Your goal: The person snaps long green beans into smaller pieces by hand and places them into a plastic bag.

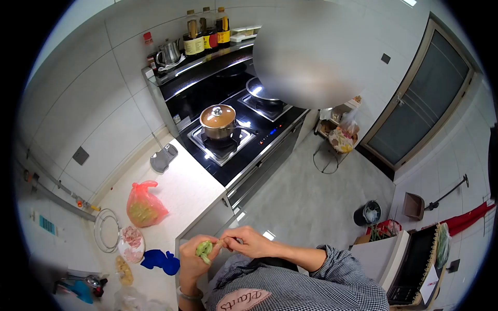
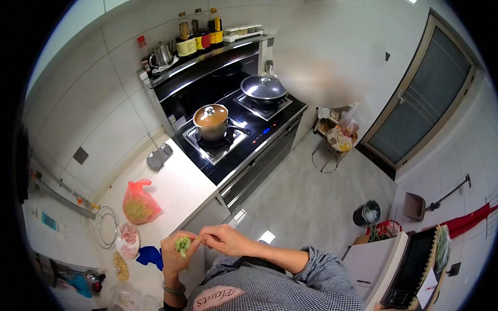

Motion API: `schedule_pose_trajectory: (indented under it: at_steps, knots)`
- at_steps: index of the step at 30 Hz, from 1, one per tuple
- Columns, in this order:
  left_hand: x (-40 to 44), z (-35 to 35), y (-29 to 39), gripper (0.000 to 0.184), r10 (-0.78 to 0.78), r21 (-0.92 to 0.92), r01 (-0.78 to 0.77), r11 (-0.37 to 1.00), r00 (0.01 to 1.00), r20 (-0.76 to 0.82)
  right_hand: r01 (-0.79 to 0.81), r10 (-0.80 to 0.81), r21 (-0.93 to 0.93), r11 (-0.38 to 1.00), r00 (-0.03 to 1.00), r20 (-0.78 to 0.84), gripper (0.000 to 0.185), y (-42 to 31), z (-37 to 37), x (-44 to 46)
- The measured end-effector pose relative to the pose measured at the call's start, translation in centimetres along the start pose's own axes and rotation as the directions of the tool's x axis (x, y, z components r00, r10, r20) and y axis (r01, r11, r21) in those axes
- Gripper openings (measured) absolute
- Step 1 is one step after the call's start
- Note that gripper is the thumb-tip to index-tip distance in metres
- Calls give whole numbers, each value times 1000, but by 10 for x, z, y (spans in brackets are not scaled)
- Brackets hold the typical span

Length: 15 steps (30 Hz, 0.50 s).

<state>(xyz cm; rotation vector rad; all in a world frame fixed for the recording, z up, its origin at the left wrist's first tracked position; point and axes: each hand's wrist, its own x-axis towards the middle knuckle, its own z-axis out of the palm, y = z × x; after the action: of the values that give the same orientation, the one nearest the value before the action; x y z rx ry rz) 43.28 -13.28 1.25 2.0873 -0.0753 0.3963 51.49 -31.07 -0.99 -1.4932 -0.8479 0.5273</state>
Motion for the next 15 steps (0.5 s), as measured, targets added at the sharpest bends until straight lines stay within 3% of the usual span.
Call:
schedule_pose_trajectory:
  at_steps: [2, 4, 7, 10, 14, 15]
  knots:
    - [7, 5, 4, 16, -82, -91, 81, 993, 997, -10, 10, -10, 38, 999, 1000, -8, 16, 4, -4, 2]
    - [18, 9, 9, 18, 133, -52, -139, 989, 985, -114, 18, -16, 79, 997, 1000, -19, 16, 7, -8, 5]
    - [16, 12, 6, 17, 26, -101, -40, 994, 990, -141, 89, -89, 97, 991, 996, -9, 17, 12, -12, 9]
    - [15, 12, -3, 14, 80, -67, -97, 993, 972, -219, 71, -75, 137, 988, 997, 22, 16, 18, -15, 10]
    - [-3, 4, -25, 13, -32, -212, -47, 976, 935, -354, 1, -10, 173, 985, 999, 47, 16, 26, -13, 9]
    - [-1, 1, -7, 10, -155, -336, 11, 942, 901, -405, -32, 23, 195, 980, 999, 48, 15, 30, -11, 10]
